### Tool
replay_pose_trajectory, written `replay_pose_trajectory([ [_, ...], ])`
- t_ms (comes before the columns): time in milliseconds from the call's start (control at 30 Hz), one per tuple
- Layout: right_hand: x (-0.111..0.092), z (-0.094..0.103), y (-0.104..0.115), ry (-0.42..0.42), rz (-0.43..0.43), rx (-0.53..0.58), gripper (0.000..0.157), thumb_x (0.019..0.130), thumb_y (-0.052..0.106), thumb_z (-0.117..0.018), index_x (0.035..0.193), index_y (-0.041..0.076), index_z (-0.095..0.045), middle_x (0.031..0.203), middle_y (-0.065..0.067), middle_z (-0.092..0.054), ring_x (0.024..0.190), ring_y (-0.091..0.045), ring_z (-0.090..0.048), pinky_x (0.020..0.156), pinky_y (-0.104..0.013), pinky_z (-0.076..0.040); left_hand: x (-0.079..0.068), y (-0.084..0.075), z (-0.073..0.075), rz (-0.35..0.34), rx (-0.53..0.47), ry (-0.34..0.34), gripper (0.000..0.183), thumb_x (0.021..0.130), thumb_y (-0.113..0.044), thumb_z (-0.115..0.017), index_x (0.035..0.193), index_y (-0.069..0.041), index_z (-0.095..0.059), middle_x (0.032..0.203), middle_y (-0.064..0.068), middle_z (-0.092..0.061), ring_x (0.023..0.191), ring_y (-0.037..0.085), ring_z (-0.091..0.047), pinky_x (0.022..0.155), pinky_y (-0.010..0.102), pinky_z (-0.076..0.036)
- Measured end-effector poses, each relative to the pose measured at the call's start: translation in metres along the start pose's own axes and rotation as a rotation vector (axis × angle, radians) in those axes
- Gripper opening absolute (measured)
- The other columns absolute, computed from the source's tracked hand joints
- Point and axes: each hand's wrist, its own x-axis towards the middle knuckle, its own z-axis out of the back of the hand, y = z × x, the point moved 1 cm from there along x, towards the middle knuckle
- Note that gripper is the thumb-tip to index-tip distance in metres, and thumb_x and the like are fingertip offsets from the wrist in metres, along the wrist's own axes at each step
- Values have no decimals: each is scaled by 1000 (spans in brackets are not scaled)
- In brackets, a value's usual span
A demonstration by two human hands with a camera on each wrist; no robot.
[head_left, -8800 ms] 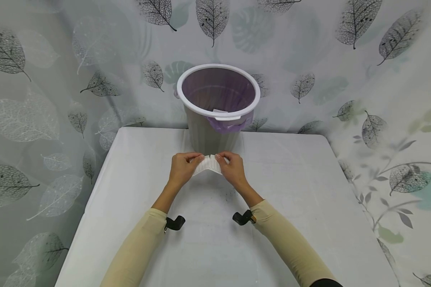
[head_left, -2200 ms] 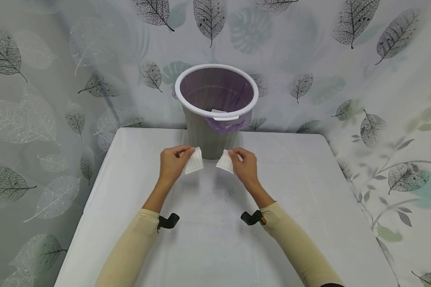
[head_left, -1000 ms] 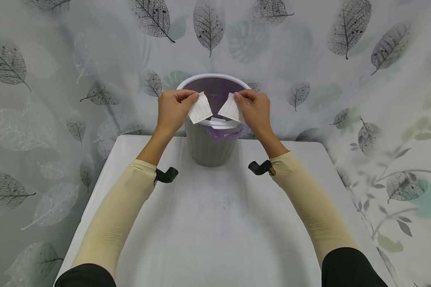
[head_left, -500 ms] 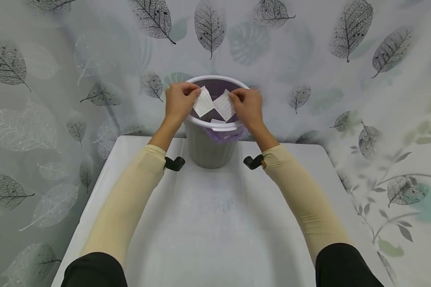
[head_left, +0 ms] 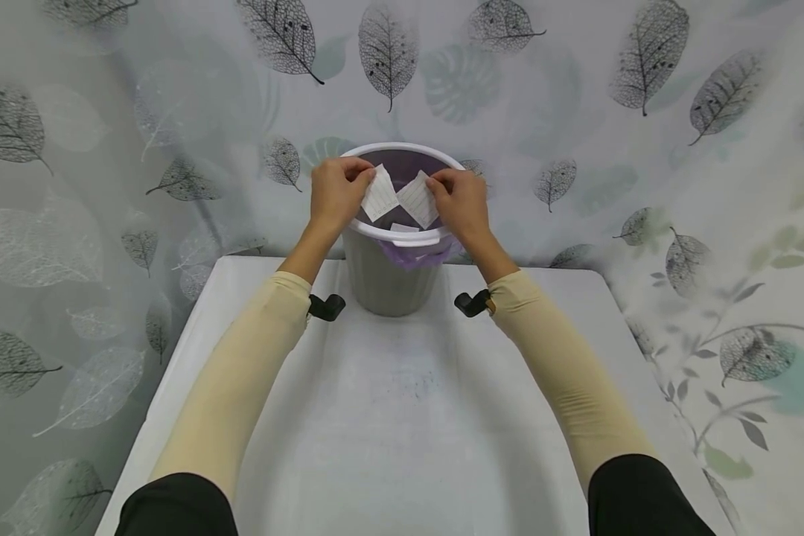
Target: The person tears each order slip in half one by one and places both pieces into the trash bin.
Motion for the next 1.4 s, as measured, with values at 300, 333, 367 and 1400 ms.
replay_pose_trajectory([
  [300, 0, 1, 4, 5, 19, -27, 17, 100, 12, -71, 100, -3, -81, 90, -13, -76, 76, -21, -65, 67, -27, -44, 0, -1, 0, -5, 21, 16, 15, 99, -14, -74, 103, -2, -82, 92, 10, -76, 79, 18, -65, 71, 25, -44],
  [333, 0, 0, 3, 7, 21, -30, 17, 100, 12, -71, 100, -2, -81, 90, -13, -76, 76, -21, -65, 67, -27, -45, 0, -1, 0, -5, 22, 18, 15, 99, -14, -74, 102, -2, -82, 92, 10, -76, 79, 18, -65, 71, 26, -44],
  [367, 0, 0, 3, 8, 23, -31, 17, 100, 12, -71, 100, -2, -81, 90, -13, -76, 77, -21, -65, 67, -28, -45, -1, 0, 0, -5, 23, 19, 14, 99, -14, -74, 102, -2, -82, 92, 10, -76, 79, 18, -65, 71, 26, -44],
  [1400, -8, 8, 1, 84, 62, -19, 18, 103, 13, -69, 106, -2, -79, 94, -11, -78, 86, -23, -73, 75, -35, -54, -4, 1, 5, -15, 44, 73, 17, 98, -18, -75, 102, -2, -81, 94, 10, -77, 85, 21, -70, 78, 36, -52],
])
